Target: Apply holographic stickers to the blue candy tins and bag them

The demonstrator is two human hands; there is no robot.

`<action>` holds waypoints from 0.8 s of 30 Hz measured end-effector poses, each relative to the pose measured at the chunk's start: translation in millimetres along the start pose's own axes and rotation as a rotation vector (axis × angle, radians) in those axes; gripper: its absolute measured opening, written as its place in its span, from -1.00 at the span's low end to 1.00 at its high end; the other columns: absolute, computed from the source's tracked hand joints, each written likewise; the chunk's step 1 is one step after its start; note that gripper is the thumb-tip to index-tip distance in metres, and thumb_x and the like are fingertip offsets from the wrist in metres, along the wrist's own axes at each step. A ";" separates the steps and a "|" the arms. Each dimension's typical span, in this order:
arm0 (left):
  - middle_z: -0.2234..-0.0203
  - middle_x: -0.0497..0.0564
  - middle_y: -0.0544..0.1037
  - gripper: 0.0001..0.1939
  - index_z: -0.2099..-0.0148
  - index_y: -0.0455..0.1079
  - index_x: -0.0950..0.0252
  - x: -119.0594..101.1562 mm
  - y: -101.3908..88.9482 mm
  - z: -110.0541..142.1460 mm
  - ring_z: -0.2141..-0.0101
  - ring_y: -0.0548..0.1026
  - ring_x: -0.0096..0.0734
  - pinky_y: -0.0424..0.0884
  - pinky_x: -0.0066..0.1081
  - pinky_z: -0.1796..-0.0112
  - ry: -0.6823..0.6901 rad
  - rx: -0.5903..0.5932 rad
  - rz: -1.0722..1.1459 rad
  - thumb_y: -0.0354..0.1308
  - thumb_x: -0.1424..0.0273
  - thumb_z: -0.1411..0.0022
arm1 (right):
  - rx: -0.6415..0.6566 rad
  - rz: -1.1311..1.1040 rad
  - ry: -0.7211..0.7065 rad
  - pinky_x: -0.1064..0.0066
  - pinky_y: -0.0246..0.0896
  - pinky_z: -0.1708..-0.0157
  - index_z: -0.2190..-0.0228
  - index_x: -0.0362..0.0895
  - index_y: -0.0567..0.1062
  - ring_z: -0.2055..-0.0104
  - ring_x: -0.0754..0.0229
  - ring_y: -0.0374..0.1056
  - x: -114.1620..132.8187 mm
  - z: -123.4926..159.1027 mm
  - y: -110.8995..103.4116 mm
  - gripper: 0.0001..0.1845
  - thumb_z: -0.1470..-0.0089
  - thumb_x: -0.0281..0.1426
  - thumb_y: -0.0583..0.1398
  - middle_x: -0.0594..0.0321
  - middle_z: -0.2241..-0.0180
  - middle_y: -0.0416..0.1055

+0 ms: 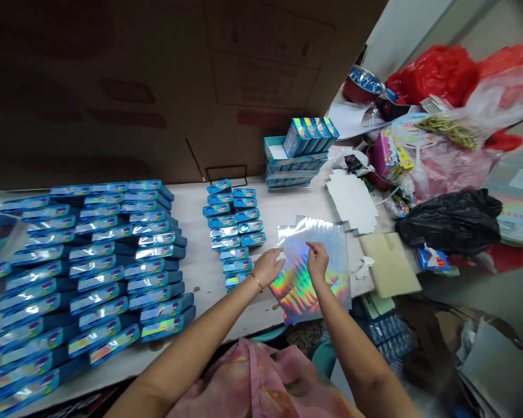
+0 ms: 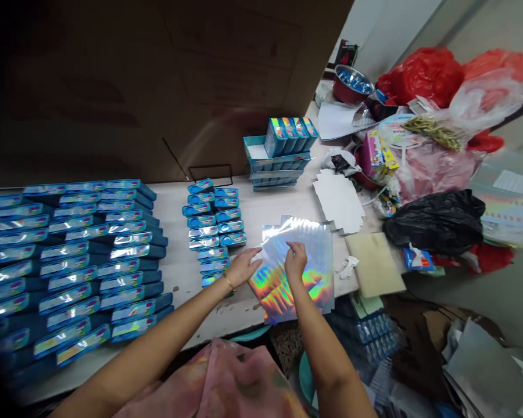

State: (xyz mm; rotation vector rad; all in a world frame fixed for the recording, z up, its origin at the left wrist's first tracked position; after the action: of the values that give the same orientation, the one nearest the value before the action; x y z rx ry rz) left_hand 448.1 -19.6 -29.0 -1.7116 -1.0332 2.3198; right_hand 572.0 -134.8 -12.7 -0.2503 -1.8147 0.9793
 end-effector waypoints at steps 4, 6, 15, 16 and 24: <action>0.11 0.27 0.36 -0.59 0.05 0.28 0.38 16.7 46.9 -30.7 0.05 0.28 -0.07 0.14 -0.16 0.06 -0.312 -0.055 -0.195 0.08 0.45 0.02 | 0.058 -0.054 -0.014 0.37 0.19 0.27 0.41 -0.13 0.47 0.30 0.20 0.28 -17.0 12.3 -13.3 -0.68 0.02 -0.53 -0.06 0.18 0.41 0.35; 0.20 0.26 0.41 -0.67 0.16 0.34 0.35 34.4 55.0 -39.0 0.10 0.32 -0.04 0.14 -0.12 0.10 -0.460 -0.097 -0.171 0.10 0.49 0.06 | 0.105 -0.057 -0.069 0.37 0.19 0.27 0.39 -0.12 0.47 0.29 0.22 0.28 -16.6 12.7 -7.8 -0.69 0.00 -0.52 -0.05 0.20 0.40 0.35; 0.57 -0.02 0.48 -0.91 0.50 0.43 0.27 25.7 57.7 -44.5 0.44 0.40 -0.37 0.26 -0.41 0.38 -0.328 -0.068 0.112 0.11 0.40 0.08 | 0.539 0.381 -0.629 0.30 0.08 0.18 0.12 -0.05 0.39 0.13 0.13 0.18 -7.3 -10.4 32.2 -0.66 -0.05 -0.49 0.03 0.15 0.11 0.31; 0.58 -0.03 0.48 -0.90 0.51 0.43 0.28 21.9 55.5 -43.9 0.47 0.40 -0.39 0.26 -0.42 0.39 -0.313 -0.068 0.134 0.10 0.40 0.08 | 0.561 0.358 -0.669 0.32 0.09 0.17 0.13 -0.06 0.40 0.14 0.14 0.19 -8.6 -10.5 32.3 -0.67 -0.05 -0.50 0.04 0.15 0.13 0.33; 0.56 0.05 0.49 -0.93 0.52 0.45 0.25 19.0 35.7 -35.3 0.46 0.40 -0.35 0.26 -0.34 0.35 -0.323 -0.148 0.170 0.13 0.42 0.11 | 0.506 0.384 -0.785 0.26 0.13 0.20 0.36 -0.04 0.46 0.17 0.10 0.27 4.9 -5.7 -4.3 -0.78 -0.04 -0.42 0.02 0.07 0.17 0.37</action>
State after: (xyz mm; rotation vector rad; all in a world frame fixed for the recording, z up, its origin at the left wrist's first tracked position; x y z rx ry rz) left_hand 483.1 -22.3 -69.5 -1.5589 -1.1764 2.7616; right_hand 575.7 -131.9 -5.4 0.1356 -2.1499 1.9681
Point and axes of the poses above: each hand's wrist, its own z-axis away from the middle knuckle, its own y-axis out of the palm, x = y × z, the point moved 5 cm from there along -z, towards the middle knuckle
